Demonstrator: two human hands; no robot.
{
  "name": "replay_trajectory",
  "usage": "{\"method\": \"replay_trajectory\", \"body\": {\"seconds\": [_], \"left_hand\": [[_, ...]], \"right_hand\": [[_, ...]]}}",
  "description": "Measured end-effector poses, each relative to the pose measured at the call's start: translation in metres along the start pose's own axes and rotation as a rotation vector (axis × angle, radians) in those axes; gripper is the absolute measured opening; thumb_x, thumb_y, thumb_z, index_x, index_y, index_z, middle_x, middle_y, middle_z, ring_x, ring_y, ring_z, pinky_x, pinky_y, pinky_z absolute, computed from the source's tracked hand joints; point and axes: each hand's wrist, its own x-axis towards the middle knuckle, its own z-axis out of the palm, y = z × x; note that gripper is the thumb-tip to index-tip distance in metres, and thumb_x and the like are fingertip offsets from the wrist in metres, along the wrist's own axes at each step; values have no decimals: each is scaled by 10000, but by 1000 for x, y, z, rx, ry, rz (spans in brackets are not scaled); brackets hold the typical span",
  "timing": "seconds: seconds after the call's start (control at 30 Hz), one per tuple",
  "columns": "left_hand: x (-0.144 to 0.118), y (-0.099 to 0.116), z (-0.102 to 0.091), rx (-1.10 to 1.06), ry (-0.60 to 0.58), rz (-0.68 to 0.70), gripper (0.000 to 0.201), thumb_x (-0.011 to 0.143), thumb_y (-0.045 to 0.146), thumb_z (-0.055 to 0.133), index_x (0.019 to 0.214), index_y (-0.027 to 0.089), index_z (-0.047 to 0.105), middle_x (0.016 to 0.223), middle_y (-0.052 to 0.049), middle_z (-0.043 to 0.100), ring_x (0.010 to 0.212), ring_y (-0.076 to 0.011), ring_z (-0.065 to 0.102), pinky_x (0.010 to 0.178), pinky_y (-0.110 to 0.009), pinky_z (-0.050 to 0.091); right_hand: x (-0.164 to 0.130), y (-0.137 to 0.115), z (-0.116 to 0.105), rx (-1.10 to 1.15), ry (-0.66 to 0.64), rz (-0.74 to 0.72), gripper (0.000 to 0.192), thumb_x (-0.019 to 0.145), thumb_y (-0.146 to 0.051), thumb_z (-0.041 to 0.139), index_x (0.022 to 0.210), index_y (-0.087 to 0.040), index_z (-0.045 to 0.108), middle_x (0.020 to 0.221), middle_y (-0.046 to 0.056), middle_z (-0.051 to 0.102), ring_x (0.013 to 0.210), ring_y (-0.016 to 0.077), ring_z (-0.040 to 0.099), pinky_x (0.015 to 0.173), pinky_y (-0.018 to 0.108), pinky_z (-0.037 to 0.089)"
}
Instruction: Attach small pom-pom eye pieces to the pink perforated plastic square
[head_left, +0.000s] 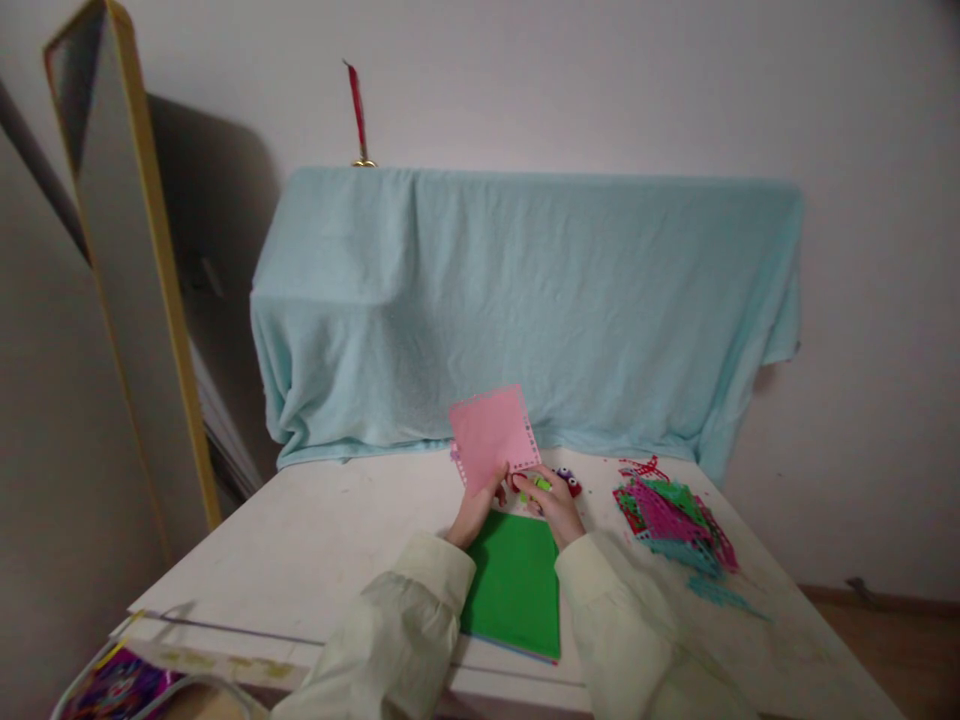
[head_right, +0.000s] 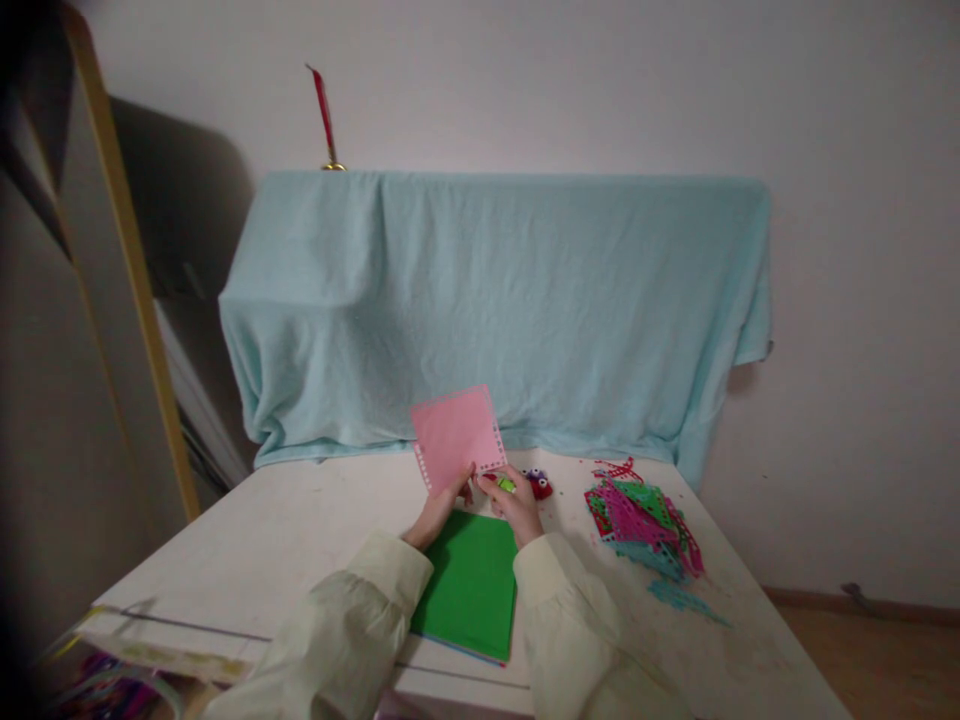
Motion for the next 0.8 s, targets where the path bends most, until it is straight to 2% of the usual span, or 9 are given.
{"method": "replay_trajectory", "body": {"seconds": [0.1,0.17,0.63,0.8], "left_hand": [[-3,-1,4,15,-95,-51,526,810,634,428,604,170,568,528,8,536,534,-138,493,626,-279,403],[-4,-1,6,14,-128,-62,512,822,623,418,655,169,586,530,11,537,516,-135,481,598,-274,394],[-5,6,6,35,-98,-63,566,808,652,419,582,155,572,530,-2,552,525,-130,488,616,-266,393],[-6,9,5,6,-104,-41,526,818,629,432,654,159,602,522,9,550,526,-128,492,633,-263,402]], "right_hand": [[3,5,-2,-42,41,-44,314,671,-414,755,747,-147,609,553,-25,530,405,57,336,390,209,212],[6,9,-4,-62,75,-62,333,663,-429,760,732,-140,610,532,-30,514,404,59,332,387,209,211],[9,7,-10,-89,177,-82,404,607,-492,773,718,-134,623,499,-47,481,407,66,347,386,203,232],[7,1,-12,-107,184,-86,362,647,-474,756,703,-150,606,470,-63,453,401,67,344,389,200,231]]}}
